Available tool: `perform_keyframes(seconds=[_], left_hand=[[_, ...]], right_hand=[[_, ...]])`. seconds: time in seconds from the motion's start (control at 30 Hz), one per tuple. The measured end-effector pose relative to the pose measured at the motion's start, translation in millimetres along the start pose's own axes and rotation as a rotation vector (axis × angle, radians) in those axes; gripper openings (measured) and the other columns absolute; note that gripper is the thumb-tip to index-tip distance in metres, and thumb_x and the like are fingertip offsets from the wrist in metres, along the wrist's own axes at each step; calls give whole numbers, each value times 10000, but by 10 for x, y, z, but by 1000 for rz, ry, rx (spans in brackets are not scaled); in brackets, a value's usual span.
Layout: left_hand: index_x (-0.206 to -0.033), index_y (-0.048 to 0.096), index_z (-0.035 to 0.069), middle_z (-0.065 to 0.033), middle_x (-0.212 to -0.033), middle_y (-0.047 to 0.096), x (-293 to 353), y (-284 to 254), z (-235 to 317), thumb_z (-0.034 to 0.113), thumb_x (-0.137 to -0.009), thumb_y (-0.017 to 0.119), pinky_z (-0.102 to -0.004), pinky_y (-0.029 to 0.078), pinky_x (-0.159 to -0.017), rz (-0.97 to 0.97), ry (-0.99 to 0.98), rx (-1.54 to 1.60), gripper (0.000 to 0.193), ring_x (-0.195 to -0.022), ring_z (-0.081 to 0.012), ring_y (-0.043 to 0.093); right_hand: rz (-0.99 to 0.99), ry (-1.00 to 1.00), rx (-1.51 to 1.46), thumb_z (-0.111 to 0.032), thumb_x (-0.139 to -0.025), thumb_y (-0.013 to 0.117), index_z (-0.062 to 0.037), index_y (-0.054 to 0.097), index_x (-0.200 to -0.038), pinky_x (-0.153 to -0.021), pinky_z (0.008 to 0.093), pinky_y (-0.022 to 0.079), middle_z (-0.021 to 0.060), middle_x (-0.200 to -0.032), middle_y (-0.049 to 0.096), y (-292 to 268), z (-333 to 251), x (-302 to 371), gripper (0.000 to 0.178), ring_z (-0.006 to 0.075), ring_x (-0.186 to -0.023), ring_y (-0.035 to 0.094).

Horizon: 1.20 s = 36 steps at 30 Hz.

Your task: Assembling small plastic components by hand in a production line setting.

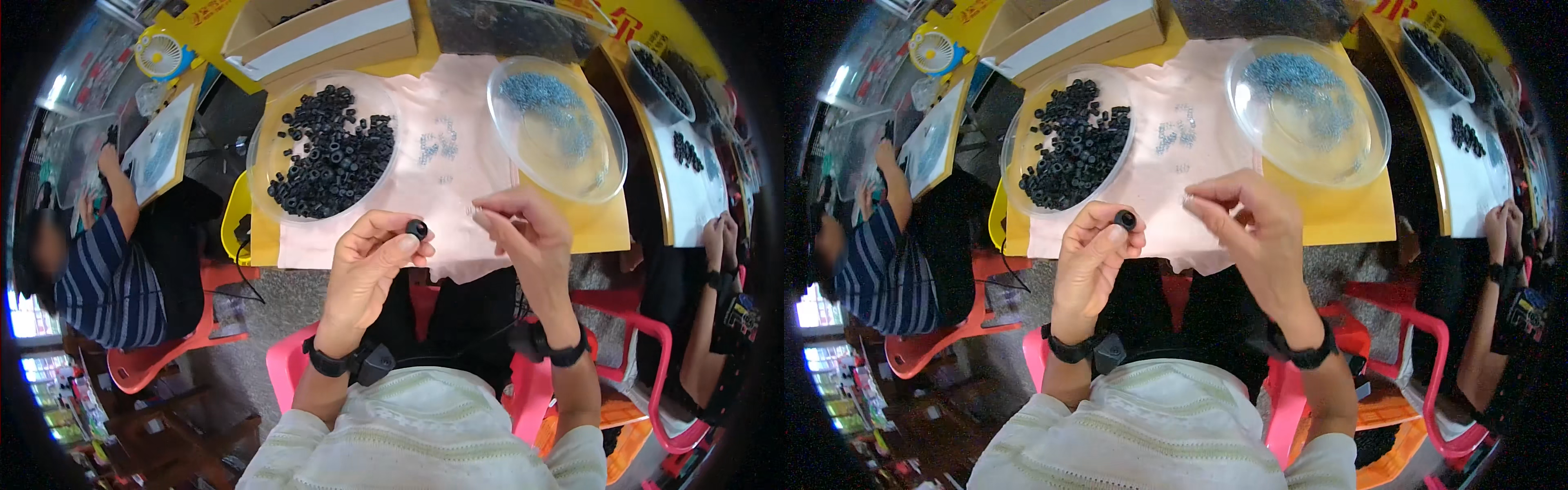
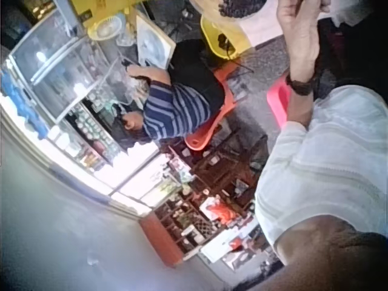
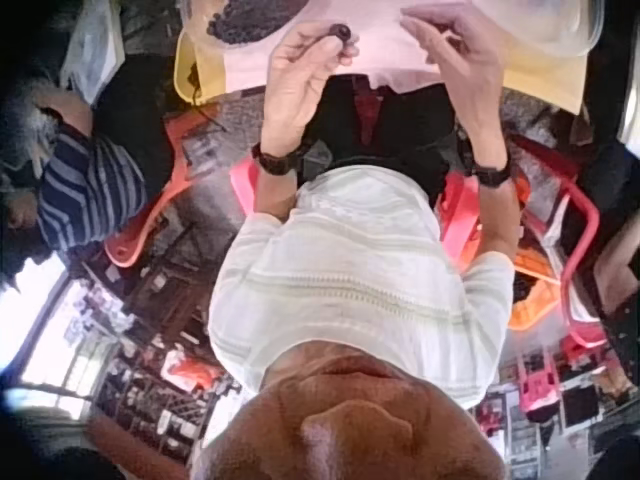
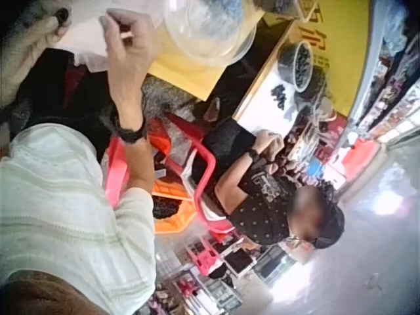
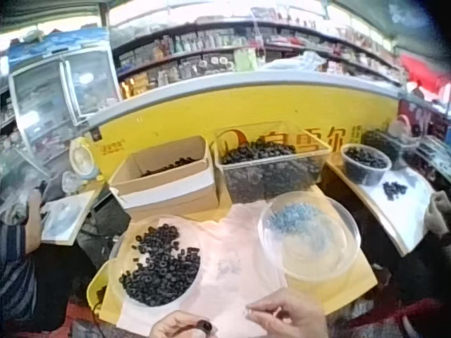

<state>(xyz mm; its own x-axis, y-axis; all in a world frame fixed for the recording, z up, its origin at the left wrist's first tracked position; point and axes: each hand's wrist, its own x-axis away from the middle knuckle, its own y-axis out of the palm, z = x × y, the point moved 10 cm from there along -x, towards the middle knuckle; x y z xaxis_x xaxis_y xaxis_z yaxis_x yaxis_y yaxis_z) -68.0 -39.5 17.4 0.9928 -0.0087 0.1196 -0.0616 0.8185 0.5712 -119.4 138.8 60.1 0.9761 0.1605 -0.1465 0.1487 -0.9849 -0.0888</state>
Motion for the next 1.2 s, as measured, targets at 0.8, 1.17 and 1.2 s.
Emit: perform_keyframes(seconds=[0.8, 1.17, 1.2], left_hand=[[-1058, 615, -3, -108, -960, 682, 837, 118, 214, 17, -905, 642, -283, 564, -768, -125, 77, 220, 157, -850, -166, 675], [-1048, 591, 14, -87, -924, 647, 590, -220, 137, 66, -915, 614, -281, 524, -743, -96, 5, 434, 145, -807, -139, 625], [-1041, 591, 13, -87, -917, 648, 562, -244, 153, 69, -906, 620, -275, 520, -732, -120, 12, 429, 149, -799, -140, 624]], right_hand=[[-173, -851, 627, 0, -716, 743, -18, 673, -1051, -576, 289, 522, 68, -908, 651, 820, -1406, 1062, 343, 199, -729, 644], [-447, -637, 593, -71, -761, 730, -49, 663, -1120, -612, 330, 527, 74, -899, 633, 1198, -1234, 652, 365, 227, -716, 629], [-426, -580, 616, -79, -778, 725, -56, 668, -1094, -607, 334, 527, 81, -874, 635, 1182, -1216, 493, 322, 235, -709, 633]])
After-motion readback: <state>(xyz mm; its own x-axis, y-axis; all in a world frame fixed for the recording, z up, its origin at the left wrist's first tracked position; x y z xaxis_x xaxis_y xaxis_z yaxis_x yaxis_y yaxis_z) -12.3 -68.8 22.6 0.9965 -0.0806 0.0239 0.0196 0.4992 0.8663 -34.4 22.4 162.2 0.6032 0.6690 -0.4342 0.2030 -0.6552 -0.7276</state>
